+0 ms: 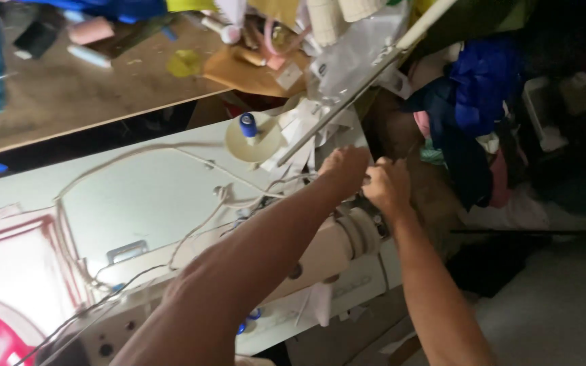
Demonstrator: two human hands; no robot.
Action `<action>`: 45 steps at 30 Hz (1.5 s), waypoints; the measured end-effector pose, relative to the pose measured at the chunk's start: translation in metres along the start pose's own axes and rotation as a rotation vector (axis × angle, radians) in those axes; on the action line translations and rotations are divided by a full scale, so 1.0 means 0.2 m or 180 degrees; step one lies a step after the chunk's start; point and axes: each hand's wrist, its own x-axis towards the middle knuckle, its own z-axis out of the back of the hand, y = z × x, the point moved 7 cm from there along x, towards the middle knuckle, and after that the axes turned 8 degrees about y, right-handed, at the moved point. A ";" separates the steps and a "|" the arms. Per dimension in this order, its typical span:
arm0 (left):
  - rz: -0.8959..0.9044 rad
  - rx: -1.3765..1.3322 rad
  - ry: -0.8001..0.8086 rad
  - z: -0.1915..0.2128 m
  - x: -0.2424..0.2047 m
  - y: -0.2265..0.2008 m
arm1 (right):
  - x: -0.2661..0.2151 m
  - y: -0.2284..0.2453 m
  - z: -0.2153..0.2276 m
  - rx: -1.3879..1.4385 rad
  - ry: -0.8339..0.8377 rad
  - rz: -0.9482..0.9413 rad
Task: Ironing and smoothing different pieces of fabric on a work table in a sewing factory
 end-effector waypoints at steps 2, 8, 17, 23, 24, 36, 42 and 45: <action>-0.0062 0.0783 -0.0360 -0.15 0.15 0.08 | 0.01 0.01 0.02 0.0129 -0.0214 0.0178; -0.0555 0.1267 -0.0676 -0.52 0.42 0.35 | 0.05 0.03 -0.04 0.0268 -0.0800 0.0394; -0.1130 0.1088 -0.0195 -0.59 0.45 0.38 | 0.12 0.05 -0.14 0.0138 0.0147 0.0415; -0.1100 0.1521 -0.0192 -0.52 0.42 0.33 | 0.13 0.08 -0.18 0.0124 -0.0222 0.0695; -0.0930 0.1423 -0.0248 -0.53 0.43 0.33 | 0.13 0.09 -0.17 0.0111 -0.0338 0.0751; -0.1663 0.1685 -0.2818 -0.69 0.34 0.49 | 0.12 -0.24 0.23 0.0814 -0.0307 0.0304; -0.0932 0.1306 -0.1864 -0.80 0.49 0.53 | 0.01 -0.32 0.24 0.1260 -0.0518 0.0560; -0.0778 0.0692 -0.0186 -0.69 0.51 0.50 | -0.06 -0.25 0.07 0.2323 -0.0104 -0.0082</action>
